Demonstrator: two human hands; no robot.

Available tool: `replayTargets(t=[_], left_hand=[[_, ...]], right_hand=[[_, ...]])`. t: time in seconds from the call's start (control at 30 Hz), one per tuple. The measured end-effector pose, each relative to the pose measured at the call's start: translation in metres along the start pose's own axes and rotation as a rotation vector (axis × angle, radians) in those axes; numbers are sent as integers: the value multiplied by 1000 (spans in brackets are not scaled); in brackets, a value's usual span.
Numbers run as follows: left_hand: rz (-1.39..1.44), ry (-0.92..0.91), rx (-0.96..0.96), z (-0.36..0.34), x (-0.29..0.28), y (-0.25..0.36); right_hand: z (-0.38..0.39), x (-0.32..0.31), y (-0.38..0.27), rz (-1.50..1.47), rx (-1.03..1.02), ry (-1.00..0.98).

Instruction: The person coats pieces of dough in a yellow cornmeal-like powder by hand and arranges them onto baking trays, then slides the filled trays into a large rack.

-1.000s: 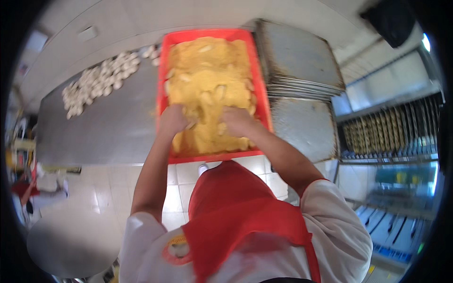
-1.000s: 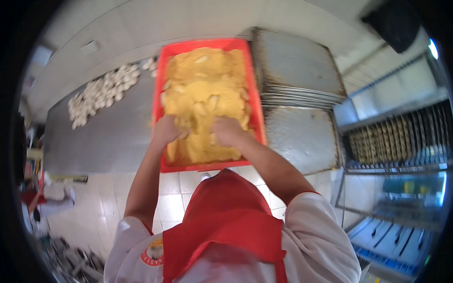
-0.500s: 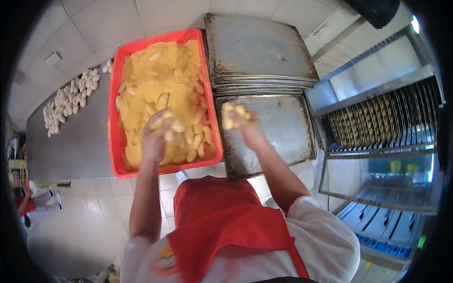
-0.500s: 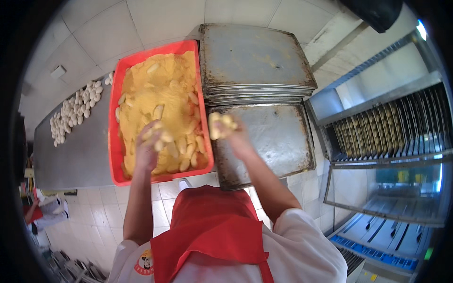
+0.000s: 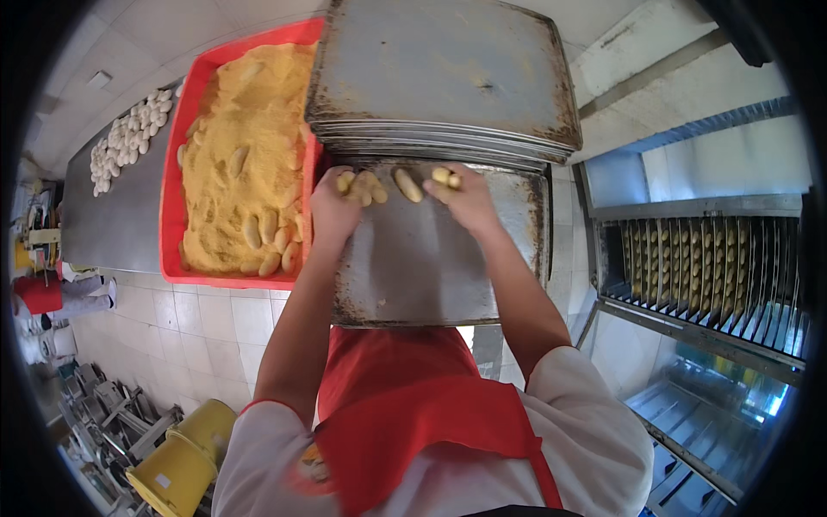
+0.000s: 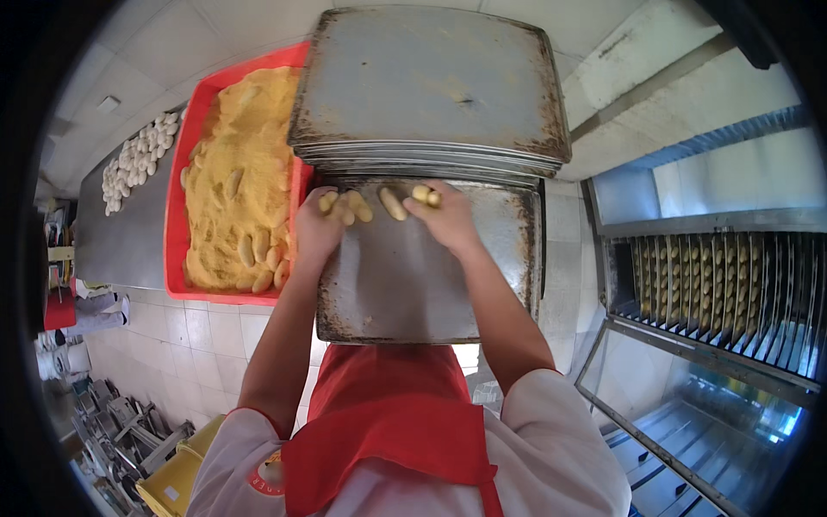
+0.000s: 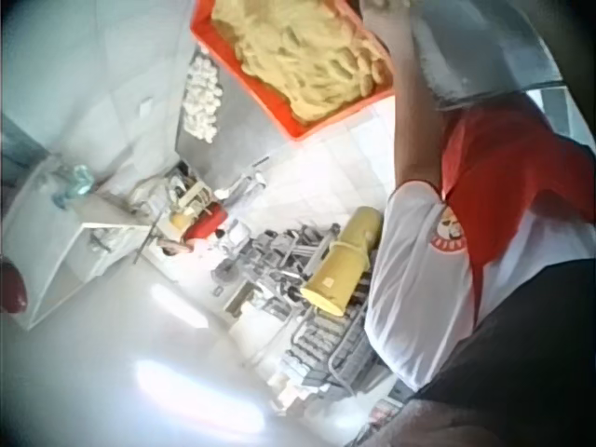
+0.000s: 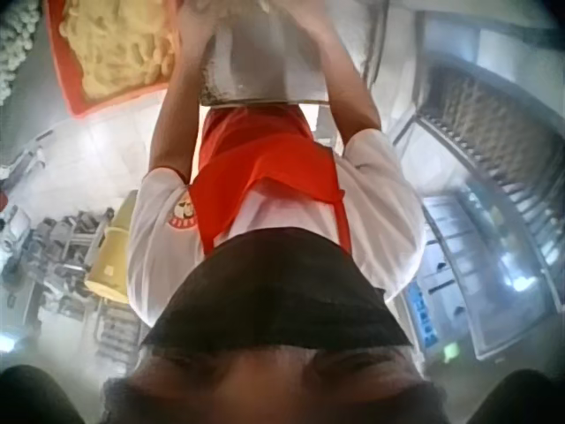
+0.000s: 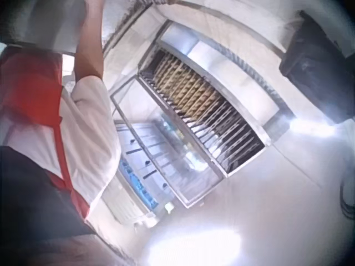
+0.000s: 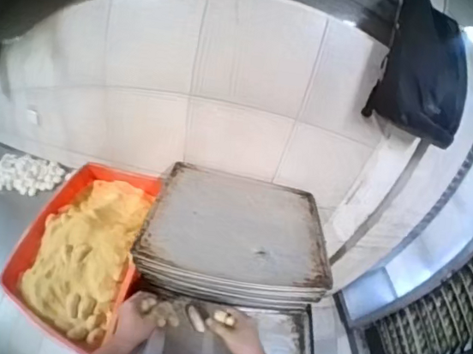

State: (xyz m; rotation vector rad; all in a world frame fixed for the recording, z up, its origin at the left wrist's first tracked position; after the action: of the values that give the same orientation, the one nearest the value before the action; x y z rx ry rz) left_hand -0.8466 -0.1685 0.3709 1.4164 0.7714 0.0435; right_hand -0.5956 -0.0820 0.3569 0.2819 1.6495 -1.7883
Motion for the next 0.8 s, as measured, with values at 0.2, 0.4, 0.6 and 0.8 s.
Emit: replayTargets(t=[0.2, 0.4, 0.6, 0.8], left_hand=[[627, -375, -260, 12, 84, 24], [-301, -400, 118, 2, 145, 47], [-315, -623, 169, 22, 191, 74], [-213, -609, 179, 31, 200, 84]], right_hand=[[23, -70, 40, -160, 103, 68], [1, -47, 38, 494, -101, 163], [24, -99, 94, -195, 130, 200], [37, -111, 67, 533, -299, 439]])
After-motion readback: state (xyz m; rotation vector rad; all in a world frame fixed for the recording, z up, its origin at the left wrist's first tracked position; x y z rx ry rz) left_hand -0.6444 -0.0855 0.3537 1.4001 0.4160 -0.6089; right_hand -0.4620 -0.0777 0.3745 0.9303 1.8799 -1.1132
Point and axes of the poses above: each hand's wrist, its own z-axis away from the middle knuckle, its own x-axis out of the palm, y = z × x, the point moved 7 cm from there along -z, towards the middle knuckle, and after that the axes turned 14 degrees about z, right-handed, at the moved point
